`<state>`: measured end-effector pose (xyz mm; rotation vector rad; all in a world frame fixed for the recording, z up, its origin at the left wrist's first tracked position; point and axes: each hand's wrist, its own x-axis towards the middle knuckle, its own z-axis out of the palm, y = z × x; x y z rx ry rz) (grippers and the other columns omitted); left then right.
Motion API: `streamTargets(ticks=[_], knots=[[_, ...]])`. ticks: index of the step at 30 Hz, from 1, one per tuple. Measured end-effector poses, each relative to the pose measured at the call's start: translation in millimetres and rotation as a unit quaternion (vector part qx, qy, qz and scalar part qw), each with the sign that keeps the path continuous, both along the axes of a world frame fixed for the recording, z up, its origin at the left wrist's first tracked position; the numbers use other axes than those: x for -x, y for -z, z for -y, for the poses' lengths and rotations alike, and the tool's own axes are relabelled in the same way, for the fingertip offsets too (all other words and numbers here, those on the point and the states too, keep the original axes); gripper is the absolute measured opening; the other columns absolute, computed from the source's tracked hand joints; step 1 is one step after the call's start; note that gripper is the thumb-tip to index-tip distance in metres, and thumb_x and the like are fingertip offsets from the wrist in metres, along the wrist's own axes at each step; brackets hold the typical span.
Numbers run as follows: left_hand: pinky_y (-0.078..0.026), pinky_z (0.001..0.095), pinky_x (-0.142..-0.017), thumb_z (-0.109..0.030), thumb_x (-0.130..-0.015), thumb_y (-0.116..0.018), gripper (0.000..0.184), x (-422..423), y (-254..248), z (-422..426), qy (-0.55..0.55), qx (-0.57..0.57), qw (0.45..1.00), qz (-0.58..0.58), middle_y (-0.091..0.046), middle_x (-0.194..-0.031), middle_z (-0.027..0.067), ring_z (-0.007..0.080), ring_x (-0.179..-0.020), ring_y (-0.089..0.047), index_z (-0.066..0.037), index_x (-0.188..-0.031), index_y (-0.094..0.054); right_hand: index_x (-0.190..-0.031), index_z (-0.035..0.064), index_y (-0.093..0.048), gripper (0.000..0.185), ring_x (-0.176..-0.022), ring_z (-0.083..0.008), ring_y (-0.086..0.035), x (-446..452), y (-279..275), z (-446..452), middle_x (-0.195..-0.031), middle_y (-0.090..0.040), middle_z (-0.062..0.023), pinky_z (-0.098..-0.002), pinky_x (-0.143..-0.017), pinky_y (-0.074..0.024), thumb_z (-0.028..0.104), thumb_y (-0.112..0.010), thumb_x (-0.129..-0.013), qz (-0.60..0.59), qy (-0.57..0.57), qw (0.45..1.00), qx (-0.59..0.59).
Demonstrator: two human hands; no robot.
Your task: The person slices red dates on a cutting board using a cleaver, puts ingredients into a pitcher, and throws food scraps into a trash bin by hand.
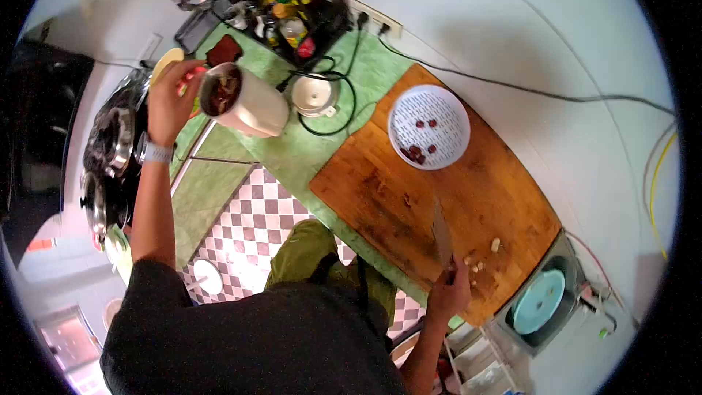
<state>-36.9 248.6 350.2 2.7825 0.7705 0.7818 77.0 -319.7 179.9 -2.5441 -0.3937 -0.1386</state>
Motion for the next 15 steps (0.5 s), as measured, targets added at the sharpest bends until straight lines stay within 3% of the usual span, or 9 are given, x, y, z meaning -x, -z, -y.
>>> streamTargets(ticks=[1, 3, 4, 5, 7, 8, 13, 15], knots=[[-0.054, 0.0390, -0.075, -0.007, -0.093, -0.074, 0.016, -6, -2, 29, 0.000, -0.037, 0.999, 0.025, -0.073, -0.094, 0.0127, 0.0305, -0.083, -0.069, -0.004, -0.108, -0.076, -0.116, 0.0028, -0.073, 0.020, -0.077, -0.0243, -0.070, 0, -2, 2, -0.091, -0.073, -0.0148, -0.0335, -0.070, -0.0530, 0.001, -0.071, -0.096, -0.031, 0.013, 0.999, 0.000], [-0.050, 0.0316, -0.066, 0.001, -0.094, -0.071, 0.014, -9, 21, 79, 0.012, 0.114, 0.992, 0.051, -0.070, -0.090, 0.0120, 0.0215, -0.074, -0.065, -0.002, -0.107, -0.075, -0.116, 0.0032, -0.073, 0.020, -0.078, -0.0245, -0.071, 0, -3, 1, -0.089, -0.072, -0.0151, -0.0332, -0.070, -0.0531, 0.001, -0.071, -0.096, 0.003, 0.020, 1.000, 0.017], [-0.049, 0.0297, -0.063, 0.002, -0.093, -0.070, 0.018, -16, 37, 108, 0.060, 0.113, 0.991, 0.043, -0.070, -0.092, 0.0095, 0.0170, -0.072, -0.063, -0.004, -0.109, -0.075, -0.115, 0.0037, -0.073, 0.020, -0.078, -0.0247, -0.072, 1, -6, 4, -0.088, -0.072, -0.0154, -0.0329, -0.071, -0.0532, 0.001, -0.071, -0.095, 0.037, -0.004, 0.999, 0.016], [-0.051, 0.0312, -0.065, 0.001, -0.092, -0.070, 0.022, -22, 62, 137, 0.082, 0.156, 0.984, 0.012, -0.071, -0.096, 0.0083, 0.0183, -0.073, -0.065, -0.006, -0.111, -0.074, -0.115, 0.0037, -0.073, 0.020, -0.078, -0.0247, -0.072, 2, -9, 9, -0.088, -0.072, -0.0154, -0.0329, -0.071, -0.0532, 0.001, -0.071, -0.095, 0.037, 0.010, 0.999, 0.030], [-0.058, 0.0367, -0.082, -0.005, -0.090, -0.075, 0.025, -41, 115, 191, 0.205, 0.251, 0.944, -0.061, -0.073, -0.111, 0.0114, 0.0243, -0.094, -0.072, -0.012, -0.114, -0.075, -0.117, 0.0043, -0.072, 0.023, -0.079, -0.0275, -0.072, 1, -8, 13, -0.089, -0.072, -0.0163, -0.0339, -0.072, -0.0540, 0.000, -0.070, -0.095, -0.036, 0.034, 0.999, -0.013], [-0.057, 0.0415, -0.089, -0.010, -0.087, -0.078, 0.027, -50, 151, 215, 0.282, 0.149, 0.946, -0.063, -0.073, -0.116, 0.0113, 0.0298, -0.106, -0.071, -0.011, -0.114, -0.075, -0.118, 0.0046, -0.072, 0.026, -0.079, -0.0283, -0.072, 0, -9, 15, -0.089, -0.071, -0.0170, -0.0353, -0.071, -0.0540, -0.002, -0.068, -0.093, -0.027, 0.028, 0.999, -0.020], [-0.054, 0.0450, -0.097, -0.008, -0.086, -0.074, 0.028, -121, 248, 311, 0.404, 0.200, 0.888, -0.093, -0.069, -0.121, 0.0100, 0.0324, -0.115, -0.065, -0.008, -0.114, -0.072, -0.118, 0.0041, -0.072, 0.027, -0.077, -0.0267, -0.070, 3, -11, 42, -0.089, -0.071, -0.0165, -0.0353, -0.069, -0.0527, -0.004, -0.067, -0.093, -0.032, 0.045, 0.998, 0.014], [-0.052, 0.0457, -0.097, -0.009, -0.089, -0.068, 0.025, -139, 274, 327, 0.417, 0.136, 0.887, -0.143, -0.066, -0.122, 0.0092, 0.0325, -0.117, -0.062, -0.008, -0.114, -0.069, -0.118, 0.0039, -0.072, 0.027, -0.073, -0.0252, -0.068, 5, -6, 53, -0.088, -0.070, -0.0157, -0.0348, -0.067, -0.0516, -0.005, -0.067, -0.092, -0.023, 0.045, 0.999, 0.010]])
